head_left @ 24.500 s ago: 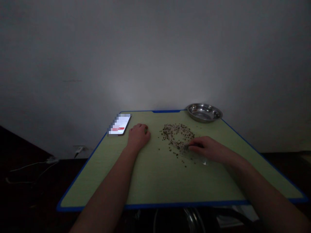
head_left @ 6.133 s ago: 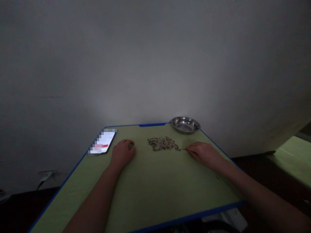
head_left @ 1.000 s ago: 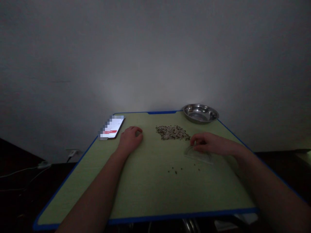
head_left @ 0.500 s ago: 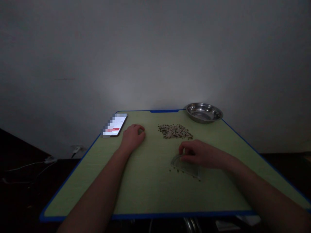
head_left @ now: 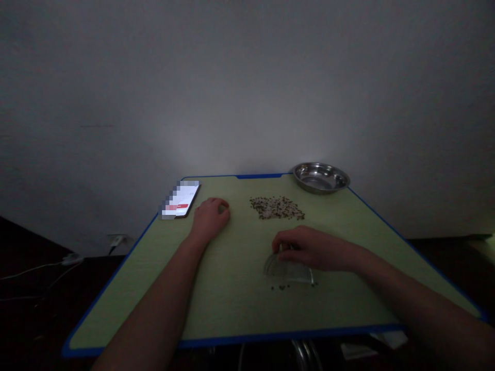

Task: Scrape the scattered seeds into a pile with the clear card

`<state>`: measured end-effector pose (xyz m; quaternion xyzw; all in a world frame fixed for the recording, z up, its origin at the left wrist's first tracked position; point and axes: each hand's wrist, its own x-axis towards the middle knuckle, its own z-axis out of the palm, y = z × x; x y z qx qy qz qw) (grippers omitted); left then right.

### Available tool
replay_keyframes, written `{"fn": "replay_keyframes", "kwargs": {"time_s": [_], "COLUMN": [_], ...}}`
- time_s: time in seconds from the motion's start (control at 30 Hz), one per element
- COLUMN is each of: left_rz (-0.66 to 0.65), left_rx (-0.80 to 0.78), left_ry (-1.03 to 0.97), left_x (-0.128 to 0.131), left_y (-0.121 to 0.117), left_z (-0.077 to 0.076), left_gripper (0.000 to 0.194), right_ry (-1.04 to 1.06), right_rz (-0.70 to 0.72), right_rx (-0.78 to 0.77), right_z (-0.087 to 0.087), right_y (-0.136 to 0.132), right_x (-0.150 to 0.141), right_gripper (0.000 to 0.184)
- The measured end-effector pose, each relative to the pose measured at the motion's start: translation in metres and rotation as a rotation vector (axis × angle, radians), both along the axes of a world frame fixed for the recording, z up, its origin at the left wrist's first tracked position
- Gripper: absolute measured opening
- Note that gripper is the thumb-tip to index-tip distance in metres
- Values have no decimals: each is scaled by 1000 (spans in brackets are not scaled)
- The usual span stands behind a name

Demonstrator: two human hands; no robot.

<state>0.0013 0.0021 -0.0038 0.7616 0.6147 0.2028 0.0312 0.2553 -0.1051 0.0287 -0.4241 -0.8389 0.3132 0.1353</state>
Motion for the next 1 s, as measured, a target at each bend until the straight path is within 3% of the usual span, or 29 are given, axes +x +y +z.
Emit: {"fn": "replay_keyframes", "kwargs": {"time_s": [0.13,0.27,0.4,0.67,1.0], "left_rz": [7,16,14,0,0], "left_rx": [-1,0,8,-1,4], "left_ry": [4,18,15,12,13], "left_x": [2,4,4,2,4], "left_y": [-1,0,0,2,1], "left_z": [0,1,0,0,0], "left_gripper": [30,30,30,31,30], "right_ry": [75,75,9,-16,4], "right_rz": [-223,-430,-521,-432,-166], "right_rx": [-52,-72,-27,62,30], "right_z": [-2,-19,-32,-27,-18], "right_y": [-14,-38,-58,-54,-40], "right_x": [36,71,70,23,-7], "right_gripper": [18,23,27,21,19]}}
